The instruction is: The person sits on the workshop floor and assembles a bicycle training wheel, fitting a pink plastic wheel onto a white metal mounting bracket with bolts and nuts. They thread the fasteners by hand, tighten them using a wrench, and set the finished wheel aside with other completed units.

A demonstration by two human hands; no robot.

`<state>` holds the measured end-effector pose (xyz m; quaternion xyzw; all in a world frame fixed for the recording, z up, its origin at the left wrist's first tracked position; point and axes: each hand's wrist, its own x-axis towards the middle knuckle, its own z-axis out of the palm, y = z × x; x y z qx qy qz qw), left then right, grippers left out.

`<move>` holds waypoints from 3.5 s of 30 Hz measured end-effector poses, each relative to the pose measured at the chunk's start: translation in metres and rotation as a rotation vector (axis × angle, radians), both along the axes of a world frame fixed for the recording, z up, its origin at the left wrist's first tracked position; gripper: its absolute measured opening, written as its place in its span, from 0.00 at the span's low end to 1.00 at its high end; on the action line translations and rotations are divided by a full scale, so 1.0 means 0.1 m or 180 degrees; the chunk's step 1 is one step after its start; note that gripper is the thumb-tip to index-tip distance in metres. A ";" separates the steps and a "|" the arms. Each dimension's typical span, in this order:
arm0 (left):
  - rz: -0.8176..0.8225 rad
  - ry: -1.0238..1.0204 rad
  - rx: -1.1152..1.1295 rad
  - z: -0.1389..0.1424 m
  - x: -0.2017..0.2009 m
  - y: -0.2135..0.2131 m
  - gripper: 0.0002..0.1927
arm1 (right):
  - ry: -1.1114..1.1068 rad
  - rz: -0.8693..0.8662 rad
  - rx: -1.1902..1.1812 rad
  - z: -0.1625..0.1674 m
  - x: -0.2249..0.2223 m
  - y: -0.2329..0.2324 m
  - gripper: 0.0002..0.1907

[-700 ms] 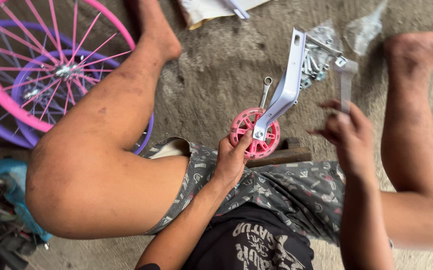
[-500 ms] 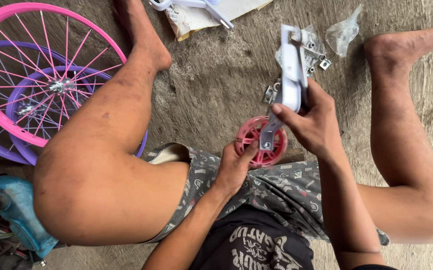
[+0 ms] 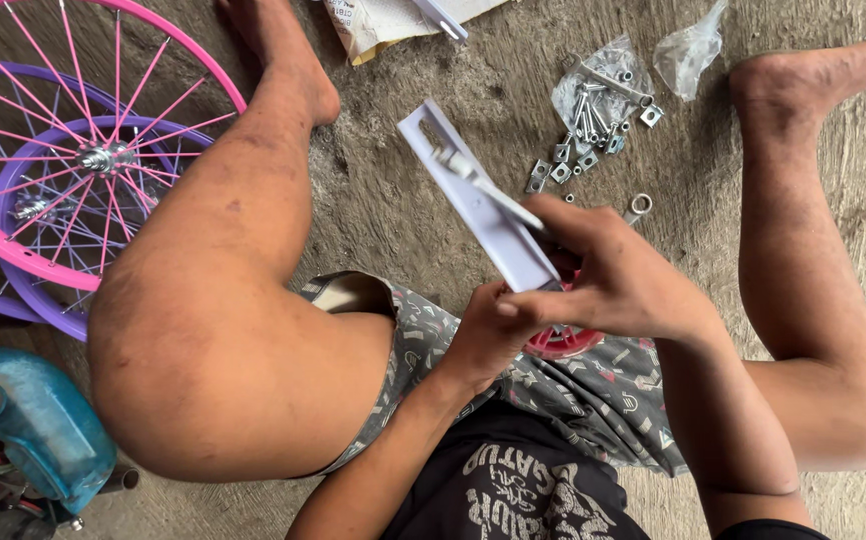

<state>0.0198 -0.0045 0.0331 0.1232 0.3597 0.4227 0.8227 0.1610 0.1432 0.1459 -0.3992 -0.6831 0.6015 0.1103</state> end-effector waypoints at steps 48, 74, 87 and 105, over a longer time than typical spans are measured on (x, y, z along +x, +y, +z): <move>-0.0068 0.2751 0.1214 1.52 -0.51 0.54 0.18 | -0.1412 0.0708 0.1735 0.80 0.59 0.09 0.14; 0.1226 -0.1144 -0.0767 0.70 -0.28 0.18 0.28 | -0.0789 0.0477 0.0902 0.51 0.59 -0.04 0.15; 0.1426 -0.2054 -0.1133 0.91 -0.24 0.33 0.30 | -0.0979 0.0501 0.1379 0.67 0.61 0.00 0.12; 0.1347 -0.1799 -0.1023 0.94 -0.29 0.29 0.24 | -0.1057 -0.0370 0.0876 0.58 0.36 -0.47 0.05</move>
